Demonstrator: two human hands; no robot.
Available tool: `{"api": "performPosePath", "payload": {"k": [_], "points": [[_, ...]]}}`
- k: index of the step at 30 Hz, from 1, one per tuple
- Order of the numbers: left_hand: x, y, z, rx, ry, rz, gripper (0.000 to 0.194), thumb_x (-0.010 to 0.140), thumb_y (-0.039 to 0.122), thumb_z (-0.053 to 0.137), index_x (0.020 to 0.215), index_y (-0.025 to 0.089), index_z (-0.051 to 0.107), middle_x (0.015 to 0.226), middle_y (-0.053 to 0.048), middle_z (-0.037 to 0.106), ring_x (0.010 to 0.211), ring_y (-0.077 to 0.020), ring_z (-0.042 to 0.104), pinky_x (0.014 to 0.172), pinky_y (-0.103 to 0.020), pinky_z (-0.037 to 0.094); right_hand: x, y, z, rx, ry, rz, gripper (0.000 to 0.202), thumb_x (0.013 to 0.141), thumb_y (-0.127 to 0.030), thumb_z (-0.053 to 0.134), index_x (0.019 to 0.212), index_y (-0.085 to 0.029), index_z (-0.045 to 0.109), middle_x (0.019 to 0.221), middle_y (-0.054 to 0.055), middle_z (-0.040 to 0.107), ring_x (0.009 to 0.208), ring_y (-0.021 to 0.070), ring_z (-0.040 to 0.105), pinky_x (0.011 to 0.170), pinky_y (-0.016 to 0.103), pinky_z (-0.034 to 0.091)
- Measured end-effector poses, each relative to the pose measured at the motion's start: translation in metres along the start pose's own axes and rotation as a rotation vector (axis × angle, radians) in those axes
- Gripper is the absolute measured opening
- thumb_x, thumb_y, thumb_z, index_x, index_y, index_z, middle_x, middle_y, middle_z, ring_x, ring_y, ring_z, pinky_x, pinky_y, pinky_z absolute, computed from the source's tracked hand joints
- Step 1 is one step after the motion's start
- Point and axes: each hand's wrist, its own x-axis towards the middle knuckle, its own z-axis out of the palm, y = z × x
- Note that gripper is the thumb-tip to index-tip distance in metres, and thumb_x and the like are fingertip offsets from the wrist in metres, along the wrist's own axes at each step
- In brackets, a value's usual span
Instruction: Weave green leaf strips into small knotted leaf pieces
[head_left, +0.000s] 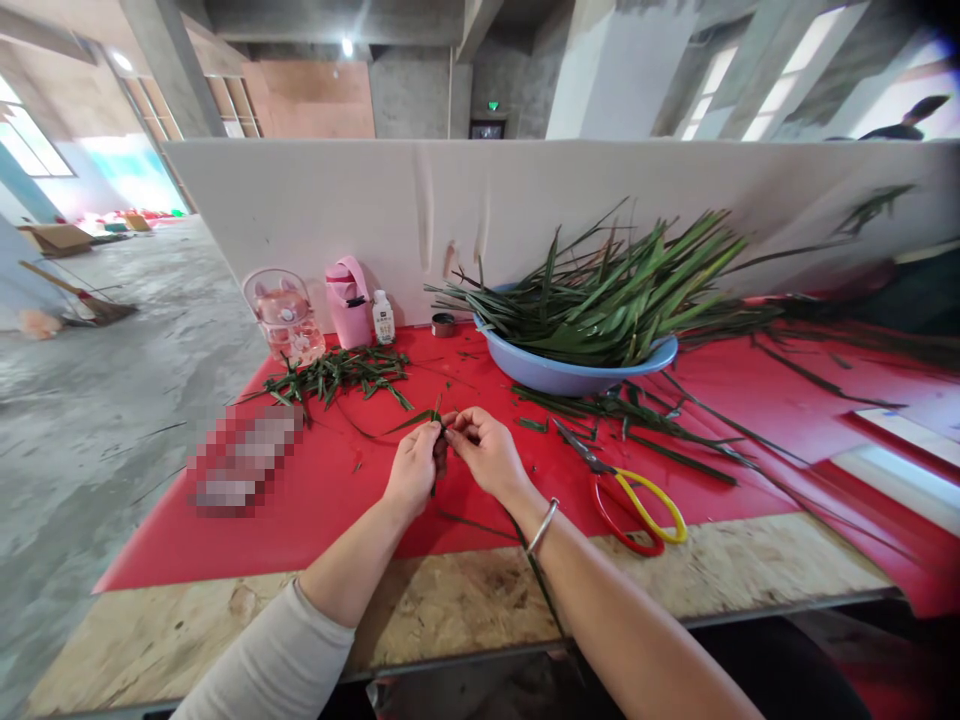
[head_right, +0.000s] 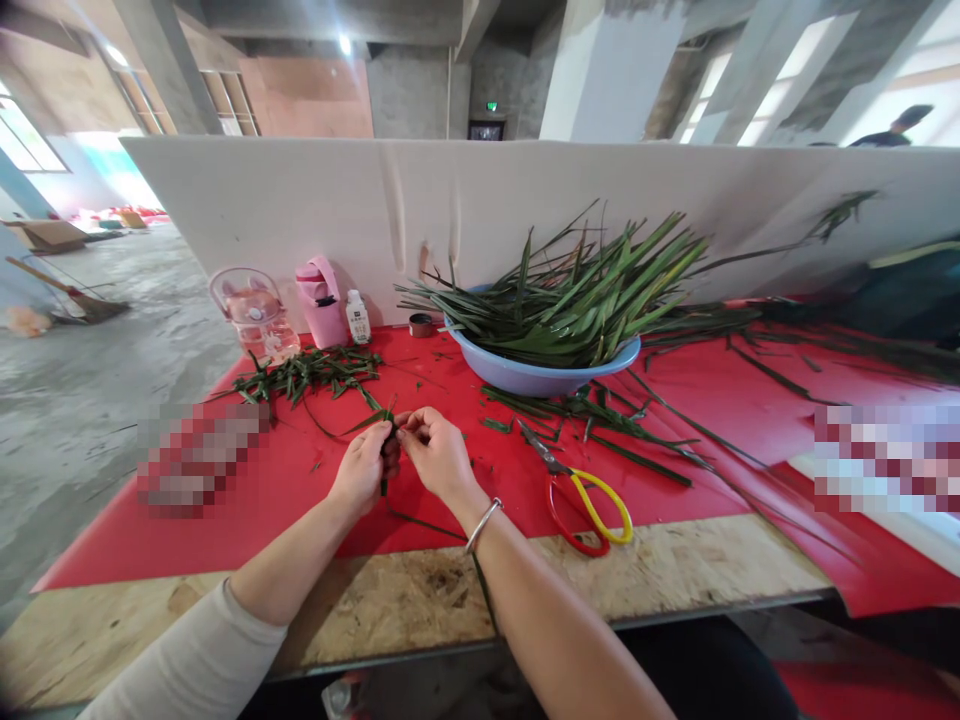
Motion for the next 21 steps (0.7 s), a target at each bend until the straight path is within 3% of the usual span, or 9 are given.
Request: {"api": "performPosePath", "payload": {"k": [3,7,14,21], "points": [[0.001,0.005,-0.003,-0.124,-0.043,-0.014,0.037,0.071,0.036,0.054,0.099,0.014,0.062,0.057,0.006,0.037,0.043,-0.0037,0.027,0.04,-0.017,0.021,-0.004,-0.008,-0.004,-0.293,0.18,-0.203,0.013,0.079,-0.032,0.055,0.084,-0.019,0.055,0.088,0.005,0.061,0.084,0.0184,0.055,0.078,0.032,0.041],[0.003,0.008,-0.003,-0.262,-0.089,-0.033,0.034,0.071,0.03,0.056,0.1,0.013,0.061,0.066,0.003,0.045,0.049,-0.0041,0.037,0.047,-0.018,0.031,-0.009,-0.017,-0.006,-0.522,0.223,-0.282,0.015,0.084,-0.029,0.051,0.078,-0.02,0.06,0.077,0.003,0.061,0.078,0.0177,0.053,0.08,0.034,0.034],[0.008,-0.005,-0.002,-0.116,-0.083,0.068,0.03,0.064,0.027,0.069,0.091,0.015,0.065,0.071,0.001,0.059,0.058,-0.0056,0.047,0.06,-0.019,0.039,-0.007,-0.015,-0.005,-0.49,0.182,-0.258,0.017,0.083,-0.034,0.055,0.086,-0.021,0.064,0.079,0.004,0.065,0.078,0.0182,0.056,0.078,0.033,0.036],[0.005,-0.004,-0.006,0.245,0.011,0.323,0.022,0.067,0.024,0.066,0.087,0.015,0.069,0.069,-0.002,0.065,0.06,-0.0104,0.055,0.06,-0.022,0.043,-0.004,-0.01,-0.008,-0.369,0.172,-0.282,0.009,0.082,-0.028,0.057,0.082,-0.021,0.064,0.083,0.005,0.066,0.081,0.0193,0.058,0.077,0.034,0.042]]}}
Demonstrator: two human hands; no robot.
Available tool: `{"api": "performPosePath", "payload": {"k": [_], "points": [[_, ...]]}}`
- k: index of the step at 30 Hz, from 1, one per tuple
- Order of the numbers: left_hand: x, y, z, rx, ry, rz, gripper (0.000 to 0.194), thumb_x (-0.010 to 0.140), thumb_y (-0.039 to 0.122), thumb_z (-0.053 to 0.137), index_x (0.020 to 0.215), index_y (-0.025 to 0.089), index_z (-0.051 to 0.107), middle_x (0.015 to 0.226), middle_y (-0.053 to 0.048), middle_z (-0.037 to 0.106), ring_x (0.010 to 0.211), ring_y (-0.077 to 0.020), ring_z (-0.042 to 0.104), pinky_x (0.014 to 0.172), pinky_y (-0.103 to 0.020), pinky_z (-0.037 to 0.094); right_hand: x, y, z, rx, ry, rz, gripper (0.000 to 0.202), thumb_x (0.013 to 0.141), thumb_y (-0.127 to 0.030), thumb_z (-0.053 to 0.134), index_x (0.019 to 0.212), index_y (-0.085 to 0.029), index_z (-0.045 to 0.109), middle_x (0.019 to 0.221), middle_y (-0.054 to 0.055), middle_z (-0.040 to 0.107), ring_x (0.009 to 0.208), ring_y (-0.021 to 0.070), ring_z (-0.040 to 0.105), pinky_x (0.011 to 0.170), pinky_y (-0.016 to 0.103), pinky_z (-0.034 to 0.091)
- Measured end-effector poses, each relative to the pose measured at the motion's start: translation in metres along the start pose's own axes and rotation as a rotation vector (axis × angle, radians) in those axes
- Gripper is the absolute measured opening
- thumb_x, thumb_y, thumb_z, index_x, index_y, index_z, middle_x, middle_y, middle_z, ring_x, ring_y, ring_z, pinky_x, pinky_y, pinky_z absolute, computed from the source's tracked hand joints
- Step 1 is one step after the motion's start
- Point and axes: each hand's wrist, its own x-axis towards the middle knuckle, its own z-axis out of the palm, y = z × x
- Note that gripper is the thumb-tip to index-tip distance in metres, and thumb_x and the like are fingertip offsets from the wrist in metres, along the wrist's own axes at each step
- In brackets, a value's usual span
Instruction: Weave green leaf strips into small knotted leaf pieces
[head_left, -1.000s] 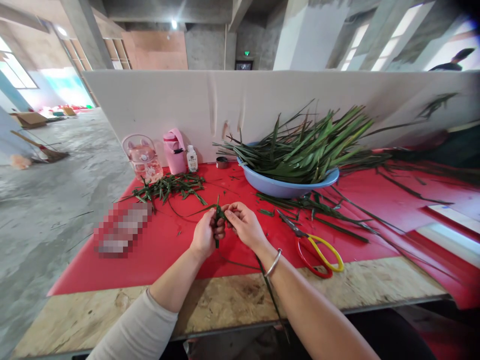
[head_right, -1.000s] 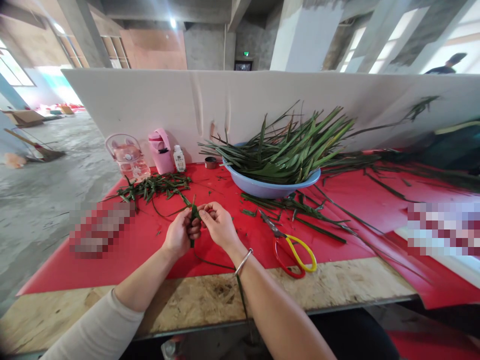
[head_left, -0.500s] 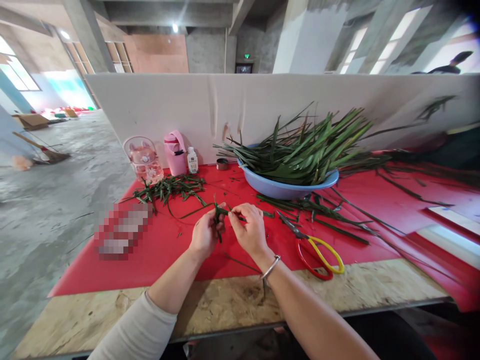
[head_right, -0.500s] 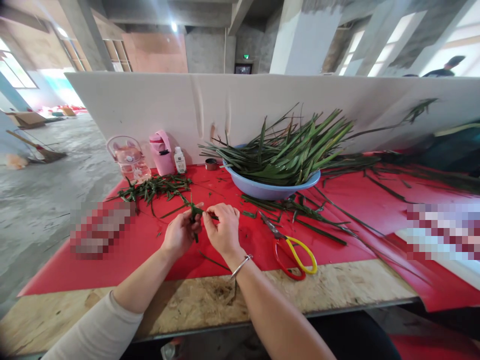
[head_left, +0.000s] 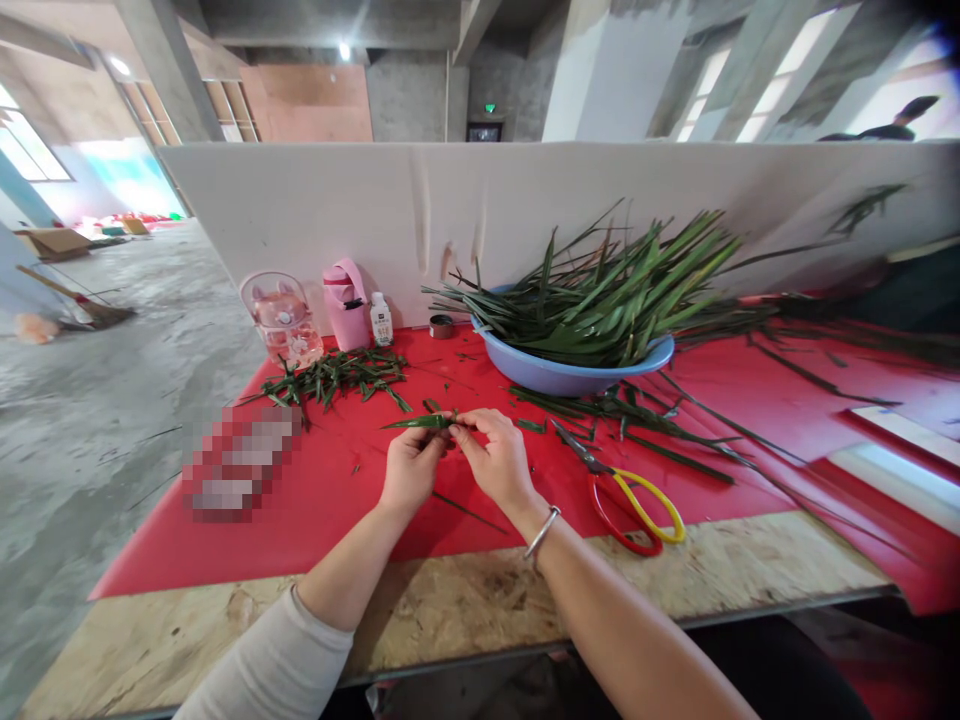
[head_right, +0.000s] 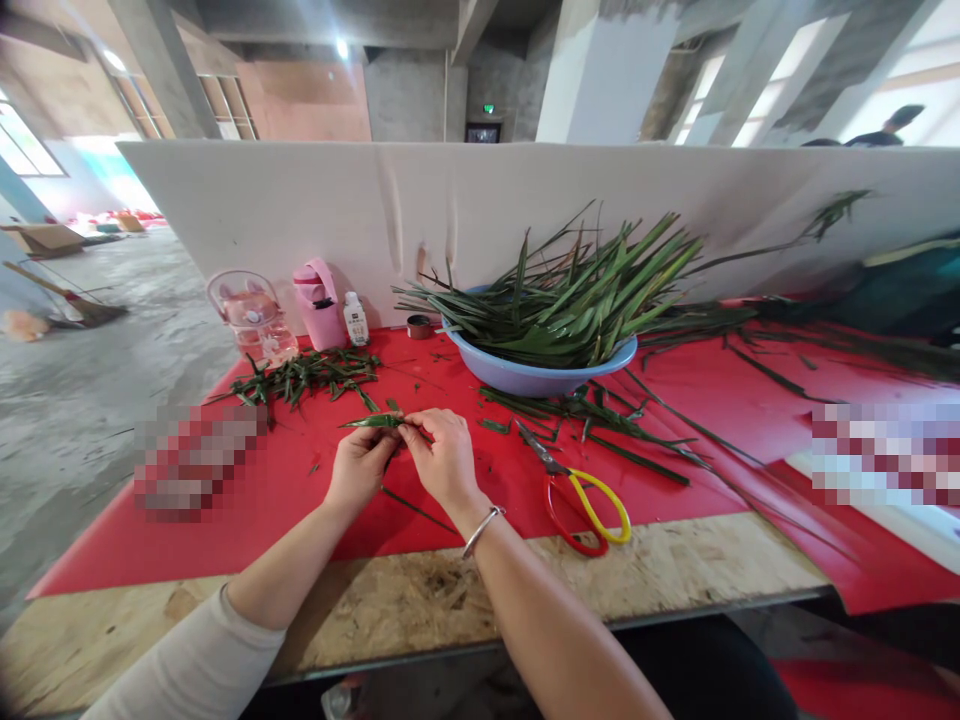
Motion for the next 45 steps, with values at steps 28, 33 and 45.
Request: {"api": "performPosePath", "payload": {"k": [28,33,45], "points": [[0.001,-0.006,-0.002,0.096,-0.1,-0.089,0.054,0.067,0.036,0.068,0.115,0.013,0.057,0.079,-0.004,0.068,0.069,-0.0146,0.063,0.062,-0.025,0.051,0.004,0.03,0.014,0.744,-0.193,0.437,0.015,0.066,-0.031,0.065,0.07,-0.016,0.064,0.063,-0.002,0.059,0.061,0.011,0.051,0.063,0.025,0.04],[0.003,-0.007,-0.004,0.223,-0.161,-0.024,0.037,0.077,0.029,0.057,0.11,0.012,0.06,0.104,-0.009,0.066,0.091,-0.0175,0.063,0.08,-0.029,0.051,0.008,0.033,0.012,0.8,-0.25,0.451,0.019,0.062,-0.033,0.069,0.068,-0.016,0.065,0.061,-0.003,0.058,0.059,0.0097,0.049,0.061,0.024,0.038],[0.001,-0.006,-0.011,0.749,-0.138,0.264,0.027,0.085,0.021,0.045,0.104,0.018,0.064,0.099,-0.008,0.069,0.088,-0.0175,0.065,0.08,-0.028,0.05,0.004,0.032,0.016,0.774,-0.241,0.671,0.02,0.059,-0.032,0.072,0.06,-0.014,0.062,0.049,-0.005,0.055,0.045,0.0053,0.041,0.048,0.019,0.03]]}}
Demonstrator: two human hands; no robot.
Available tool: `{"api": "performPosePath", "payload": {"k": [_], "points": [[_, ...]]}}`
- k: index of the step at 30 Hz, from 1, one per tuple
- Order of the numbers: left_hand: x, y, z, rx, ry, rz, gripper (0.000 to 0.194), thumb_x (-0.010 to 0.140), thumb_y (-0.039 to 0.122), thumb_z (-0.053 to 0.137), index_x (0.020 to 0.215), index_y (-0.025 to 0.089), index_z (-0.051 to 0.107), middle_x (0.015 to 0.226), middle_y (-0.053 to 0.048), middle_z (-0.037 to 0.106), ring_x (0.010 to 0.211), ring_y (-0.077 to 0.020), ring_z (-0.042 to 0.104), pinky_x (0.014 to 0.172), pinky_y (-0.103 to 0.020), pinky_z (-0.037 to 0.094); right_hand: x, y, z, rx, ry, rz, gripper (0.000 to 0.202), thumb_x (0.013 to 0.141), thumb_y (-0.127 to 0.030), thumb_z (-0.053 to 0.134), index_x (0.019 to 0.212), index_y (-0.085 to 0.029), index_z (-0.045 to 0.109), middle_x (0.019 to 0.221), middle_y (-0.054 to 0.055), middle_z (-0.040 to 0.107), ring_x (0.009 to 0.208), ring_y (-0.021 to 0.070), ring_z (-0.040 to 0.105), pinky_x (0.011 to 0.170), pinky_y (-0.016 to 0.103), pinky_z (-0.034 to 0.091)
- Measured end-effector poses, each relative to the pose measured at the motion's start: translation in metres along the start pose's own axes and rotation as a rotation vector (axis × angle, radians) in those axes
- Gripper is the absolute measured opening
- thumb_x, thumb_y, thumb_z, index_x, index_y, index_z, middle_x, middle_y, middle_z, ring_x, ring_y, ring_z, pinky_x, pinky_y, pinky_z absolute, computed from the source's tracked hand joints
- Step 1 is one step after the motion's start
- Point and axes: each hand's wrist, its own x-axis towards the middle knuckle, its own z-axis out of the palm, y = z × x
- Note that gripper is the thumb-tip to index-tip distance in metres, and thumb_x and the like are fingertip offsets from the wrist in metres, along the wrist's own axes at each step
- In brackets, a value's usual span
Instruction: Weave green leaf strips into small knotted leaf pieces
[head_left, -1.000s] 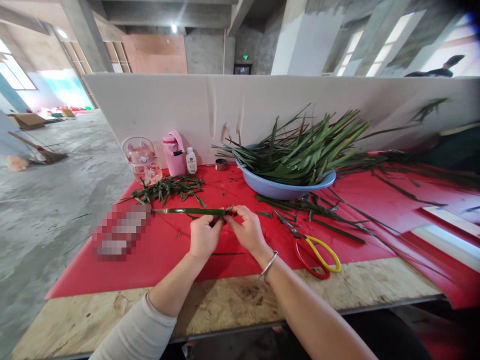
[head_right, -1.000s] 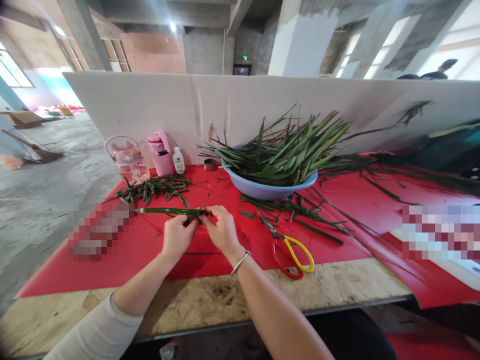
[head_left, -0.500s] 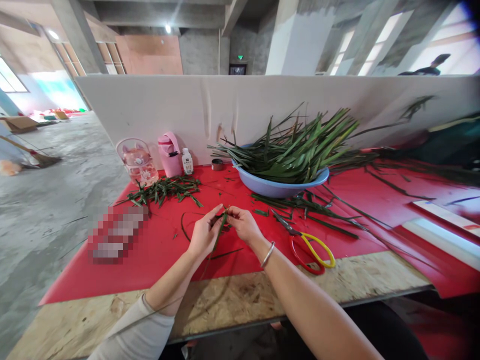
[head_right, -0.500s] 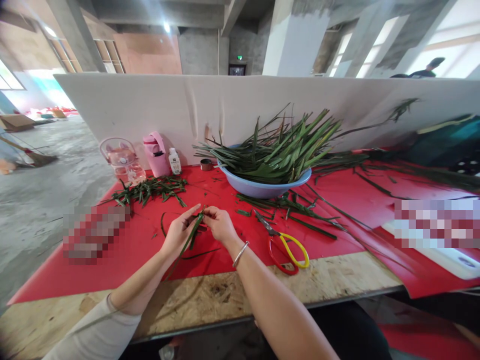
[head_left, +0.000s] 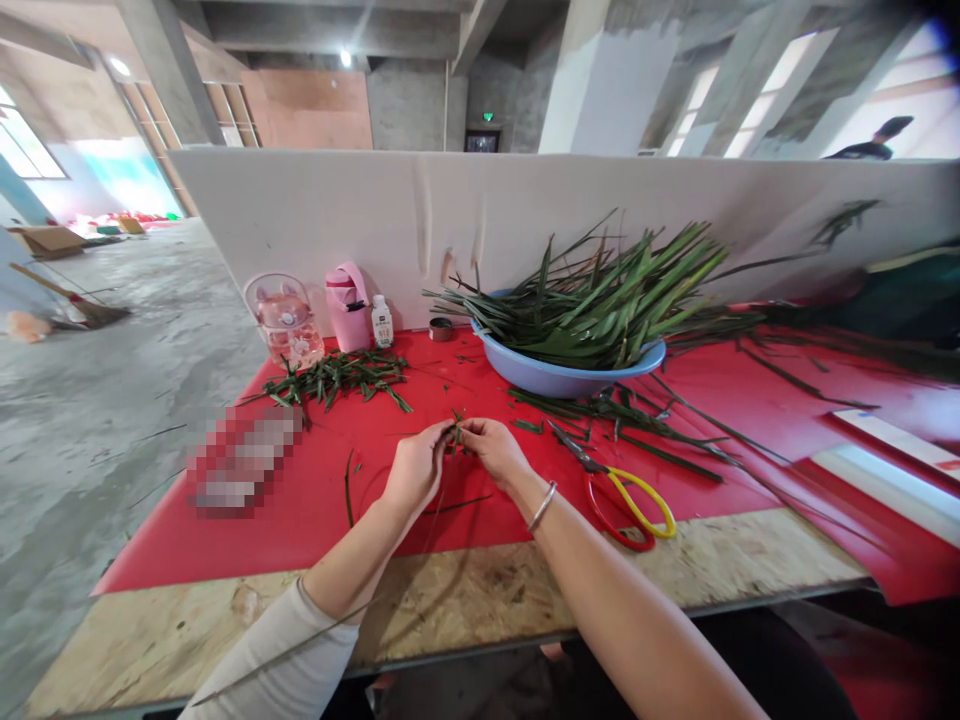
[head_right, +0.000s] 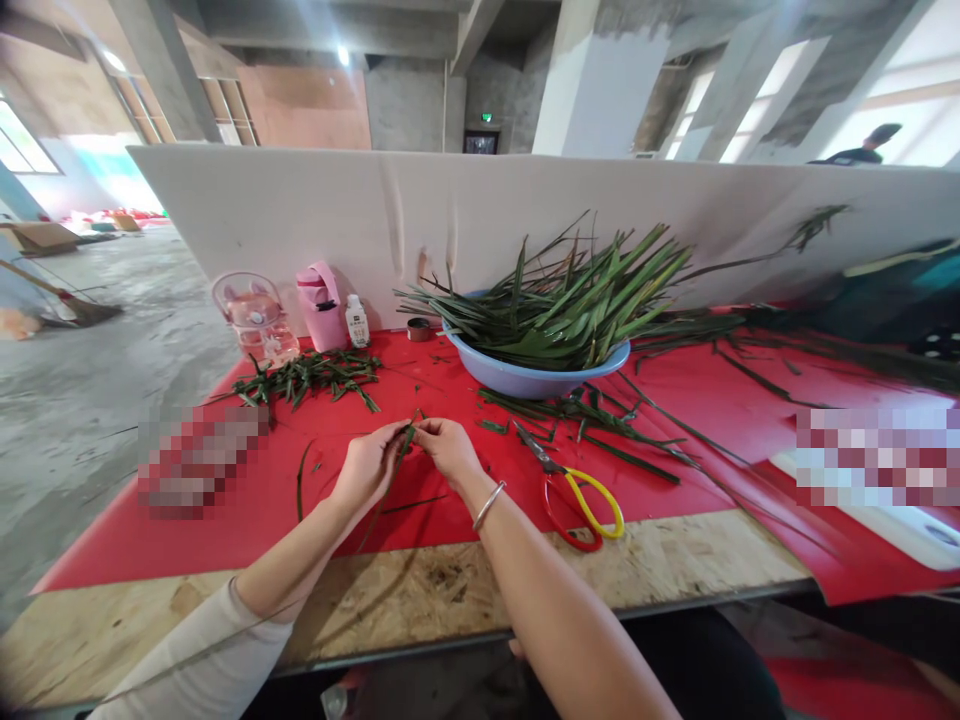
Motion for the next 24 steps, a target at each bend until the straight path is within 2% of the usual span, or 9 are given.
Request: {"api": "performPosePath", "payload": {"k": [3,5,8,10,12,14,17,21,24], "points": [[0.001,-0.001,-0.004,0.057,-0.014,0.061,0.028,0.083,0.015,0.045,0.103,0.018,0.064,0.096,-0.007,0.07,0.085,-0.0159,0.066,0.078,-0.026,0.05,0.001,0.0,-0.004,0.029,-0.016,0.067,0.022,0.059,-0.032,0.072,0.059,-0.015,0.058,0.043,-0.008,0.047,0.038,0.0043,0.035,0.041,0.019,0.025],[0.002,-0.003,-0.006,0.085,0.008,0.043,0.028,0.082,0.012,0.045,0.102,0.017,0.064,0.093,-0.007,0.071,0.081,-0.0151,0.066,0.076,-0.025,0.05,0.0,-0.002,-0.007,0.06,-0.037,0.103,0.023,0.06,-0.034,0.071,0.064,-0.016,0.058,0.048,-0.006,0.051,0.04,0.0056,0.041,0.042,0.019,0.029],[0.004,-0.005,-0.009,0.111,0.089,-0.022,0.027,0.082,0.014,0.044,0.102,0.016,0.063,0.088,-0.007,0.071,0.078,-0.0153,0.066,0.074,-0.026,0.05,-0.003,-0.006,-0.008,0.132,-0.083,0.191,0.028,0.069,-0.043,0.063,0.07,-0.015,0.059,0.062,0.001,0.062,0.052,0.0105,0.055,0.049,0.021,0.04],[0.005,-0.005,-0.01,0.12,0.13,-0.055,0.026,0.084,0.018,0.044,0.102,0.016,0.063,0.085,-0.008,0.071,0.076,-0.0159,0.066,0.072,-0.026,0.05,-0.007,-0.009,-0.006,0.194,-0.173,0.304,0.035,0.076,-0.048,0.054,0.073,-0.014,0.06,0.066,0.005,0.064,0.057,0.0134,0.059,0.053,0.024,0.044],[0.005,-0.005,-0.011,0.115,0.155,-0.078,0.026,0.085,0.022,0.042,0.1,0.016,0.063,0.081,-0.007,0.07,0.073,-0.016,0.066,0.069,-0.026,0.049,-0.012,-0.011,-0.005,0.253,-0.307,0.381,0.033,0.077,-0.045,0.056,0.075,-0.012,0.06,0.066,0.007,0.065,0.06,0.0149,0.061,0.058,0.026,0.046],[0.005,-0.006,-0.011,0.077,0.168,-0.103,0.026,0.085,0.024,0.041,0.097,0.017,0.063,0.077,-0.006,0.069,0.069,-0.0151,0.065,0.066,-0.025,0.049,-0.015,-0.013,-0.005,0.307,-0.413,0.37,0.026,0.074,-0.037,0.064,0.076,-0.012,0.061,0.065,0.006,0.066,0.06,0.0152,0.062,0.062,0.027,0.047],[0.007,-0.005,-0.011,-0.031,0.174,-0.191,0.024,0.084,0.026,0.042,0.09,0.016,0.063,0.073,-0.005,0.068,0.064,-0.0138,0.065,0.06,-0.022,0.049,-0.018,-0.015,-0.009,0.435,-0.446,0.318,0.023,0.069,-0.033,0.069,0.079,-0.013,0.062,0.063,0.003,0.065,0.058,0.0132,0.062,0.062,0.026,0.048],[0.011,-0.003,-0.012,-0.212,0.169,-0.424,0.023,0.082,0.026,0.043,0.087,0.013,0.062,0.072,-0.006,0.067,0.059,-0.0127,0.065,0.051,-0.02,0.047,-0.019,-0.021,-0.016,0.539,-0.419,0.263,0.021,0.072,-0.032,0.067,0.083,-0.016,0.062,0.063,-0.001,0.063,0.06,0.0111,0.06,0.063,0.025,0.048],[0.011,-0.002,-0.009,-0.3,0.122,-0.466,0.022,0.081,0.028,0.045,0.08,0.013,0.062,0.07,-0.006,0.067,0.057,-0.013,0.064,0.048,-0.019,0.046,-0.016,-0.026,-0.015,0.534,-0.292,0.136,0.015,0.073,-0.032,0.065,0.084,-0.021,0.061,0.082,0.001,0.067,0.074,0.0135,0.062,0.066,0.027,0.049]]}}
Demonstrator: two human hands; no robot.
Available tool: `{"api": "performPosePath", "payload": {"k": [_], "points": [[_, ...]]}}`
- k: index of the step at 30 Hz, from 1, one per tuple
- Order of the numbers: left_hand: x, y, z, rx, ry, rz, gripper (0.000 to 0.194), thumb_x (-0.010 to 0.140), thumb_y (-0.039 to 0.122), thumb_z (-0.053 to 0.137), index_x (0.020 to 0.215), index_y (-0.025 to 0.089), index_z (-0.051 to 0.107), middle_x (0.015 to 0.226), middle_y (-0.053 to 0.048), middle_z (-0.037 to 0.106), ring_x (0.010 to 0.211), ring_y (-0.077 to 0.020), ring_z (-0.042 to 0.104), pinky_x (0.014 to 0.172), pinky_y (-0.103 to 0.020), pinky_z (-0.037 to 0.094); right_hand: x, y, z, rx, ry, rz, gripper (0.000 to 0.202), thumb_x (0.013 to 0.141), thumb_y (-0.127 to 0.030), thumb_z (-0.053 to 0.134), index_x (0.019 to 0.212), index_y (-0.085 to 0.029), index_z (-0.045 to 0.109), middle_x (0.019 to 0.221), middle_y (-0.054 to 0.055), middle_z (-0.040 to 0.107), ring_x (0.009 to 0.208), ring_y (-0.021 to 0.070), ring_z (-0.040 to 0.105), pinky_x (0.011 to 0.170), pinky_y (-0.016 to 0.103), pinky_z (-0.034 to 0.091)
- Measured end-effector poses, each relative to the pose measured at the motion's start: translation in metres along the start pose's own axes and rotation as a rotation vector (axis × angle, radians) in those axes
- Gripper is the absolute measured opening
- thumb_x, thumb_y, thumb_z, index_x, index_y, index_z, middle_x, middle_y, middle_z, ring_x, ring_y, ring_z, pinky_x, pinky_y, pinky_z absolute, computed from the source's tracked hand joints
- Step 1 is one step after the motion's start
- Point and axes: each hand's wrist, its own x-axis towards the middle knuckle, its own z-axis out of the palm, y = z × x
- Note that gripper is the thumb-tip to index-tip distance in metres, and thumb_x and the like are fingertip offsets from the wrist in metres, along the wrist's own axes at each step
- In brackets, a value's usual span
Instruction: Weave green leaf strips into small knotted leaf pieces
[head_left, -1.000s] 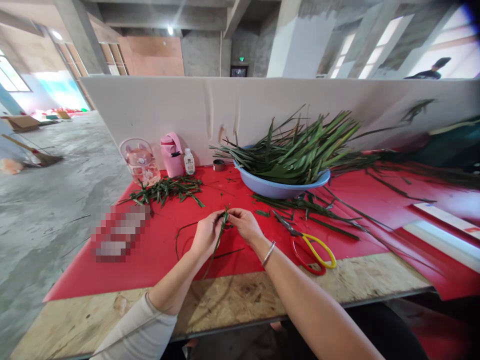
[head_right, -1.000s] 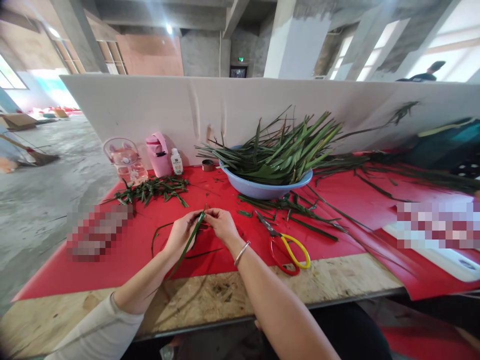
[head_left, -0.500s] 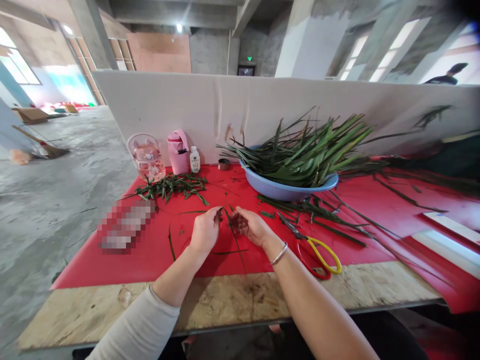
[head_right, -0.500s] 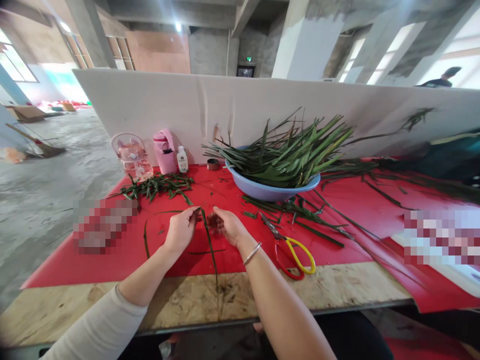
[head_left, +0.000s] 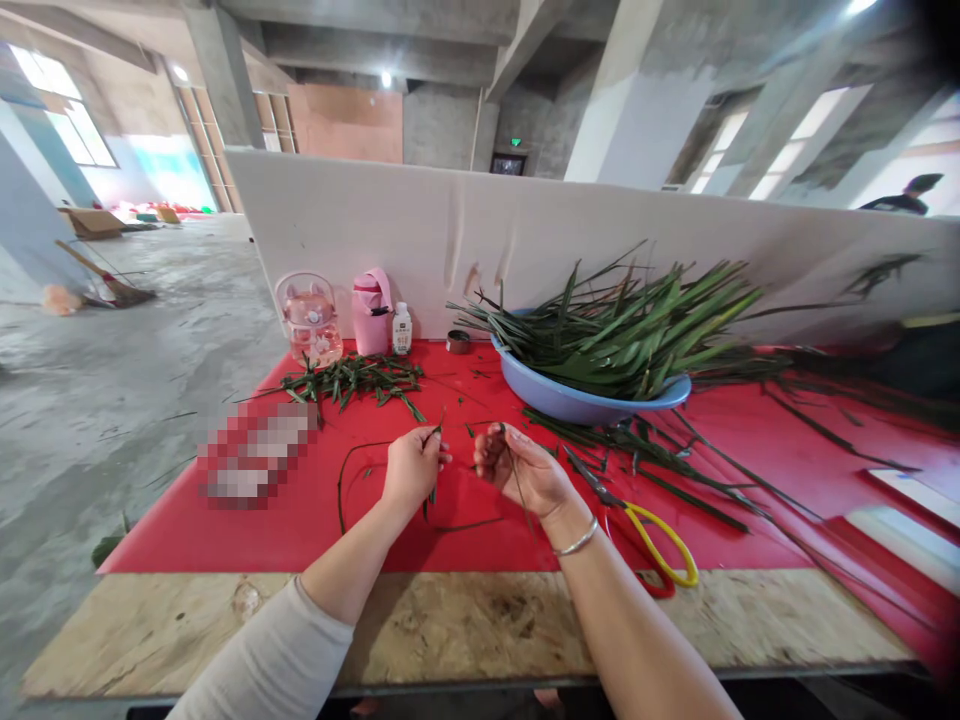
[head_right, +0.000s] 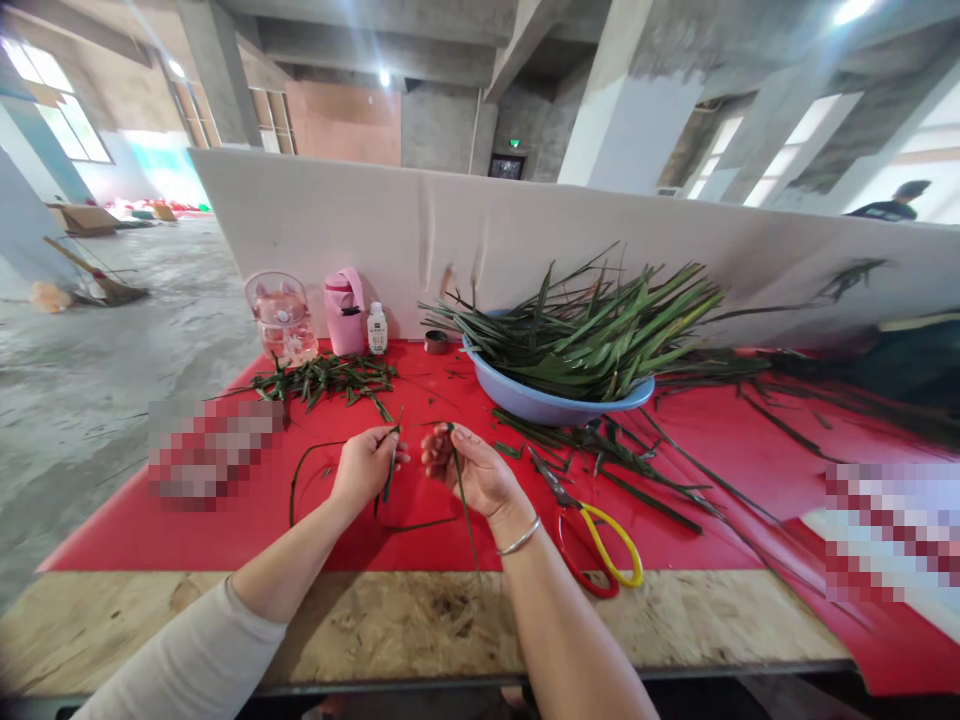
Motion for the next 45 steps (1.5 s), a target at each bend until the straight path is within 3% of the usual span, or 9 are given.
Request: {"api": "performPosePath", "payload": {"k": [7,11,16,22,26,32,37,42,45], "points": [[-0.011,-0.009,0.017,-0.135,-0.265,-0.082,0.023,0.079,0.032,0.047,0.076,0.015,0.061,0.064,-0.004,0.066,0.051,-0.0129,0.062,0.044,-0.02,0.044,0.014,0.013,0.006,-0.213,0.288,-0.37,0.017,0.07,-0.033,0.068,0.082,-0.021,0.064,0.108,0.006,0.064,0.092,0.0188,0.059,0.069,0.029,0.048],[-0.015,-0.003,0.017,-0.247,-0.281,-0.186,0.019,0.076,0.03,0.052,0.076,0.013,0.061,0.062,-0.003,0.064,0.047,-0.011,0.059,0.043,-0.02,0.044,0.012,0.022,0.011,-0.401,0.29,-0.451,0.018,0.071,-0.03,0.067,0.086,-0.019,0.066,0.111,0.008,0.063,0.09,0.0171,0.059,0.069,0.026,0.048],[-0.013,0.003,0.016,-0.392,-0.215,-0.276,0.018,0.077,0.027,0.052,0.076,0.011,0.059,0.06,-0.005,0.063,0.047,-0.0102,0.058,0.046,-0.02,0.045,0.007,0.018,0.018,-0.25,0.309,-0.414,0.028,0.073,-0.035,0.064,0.098,-0.021,0.061,0.112,0.008,0.062,0.072,0.0154,0.062,0.044,0.021,0.042],[-0.008,-0.006,0.013,-0.133,-0.051,-0.025,0.022,0.08,0.029,0.046,0.081,0.014,0.063,0.069,-0.004,0.066,0.055,-0.0123,0.061,0.05,-0.021,0.044,0.01,0.026,0.019,-0.325,0.389,-0.432,0.048,0.074,-0.031,0.063,0.119,-0.027,0.046,0.12,0.005,0.058,0.059,0.0092,0.057,0.046,0.021,0.045],[-0.012,-0.006,0.009,0.167,-0.042,0.205,0.025,0.082,0.027,0.044,0.085,0.016,0.066,0.069,-0.004,0.067,0.061,-0.0135,0.062,0.057,-0.021,0.044,0.011,0.028,0.018,-0.404,0.443,-0.492,0.048,0.073,-0.024,0.06,0.119,-0.021,0.044,0.092,0.004,0.067,0.066,0.0126,0.058,0.06,0.026,0.048],[-0.015,-0.006,0.011,0.199,-0.07,0.239,0.026,0.082,0.028,0.042,0.088,0.016,0.065,0.072,-0.005,0.068,0.06,-0.014,0.064,0.055,-0.021,0.044,0.009,0.021,0.019,-0.228,0.338,-0.305,0.045,0.072,-0.026,0.054,0.117,-0.022,0.048,0.055,-0.005,0.056,0.048,0.0115,0.051,0.048,0.023,0.04],[-0.009,-0.001,0.007,0.03,-0.035,0.05,0.023,0.081,0.029,0.045,0.079,0.014,0.062,0.07,-0.005,0.066,0.055,-0.0137,0.064,0.05,-0.02,0.046,0.002,0.01,0.013,-0.088,0.064,-0.147,0.006,0.062,-0.024,0.057,0.061,-0.018,0.057,0.051,-0.002,0.053,0.048,0.0117,0.05,0.048,0.023,0.038],[-0.001,0.002,-0.001,-0.062,0.107,0.017,0.028,0.081,0.033,0.046,0.094,0.012,0.059,0.077,-0.007,0.067,0.061,-0.0147,0.066,0.054,-0.023,0.05,-0.015,-0.011,0.006,-0.369,-0.293,0.132,0.03,0.063,-0.041,0.063,0.072,-0.013,0.065,0.071,0.009,0.067,0.067,0.0203,0.061,0.067,0.032,0.046],[0.0,-0.002,-0.005,0.088,0.149,0.188,0.03,0.084,0.033,0.045,0.1,0.014,0.061,0.082,-0.008,0.069,0.066,-0.0142,0.066,0.064,-0.024,0.051,-0.013,-0.02,0.004,-0.305,-0.198,0.256,0.067,0.067,-0.069,0.047,0.095,-0.01,0.064,0.088,0.016,0.068,0.081,0.0241,0.064,0.07,0.034,0.048]]}}
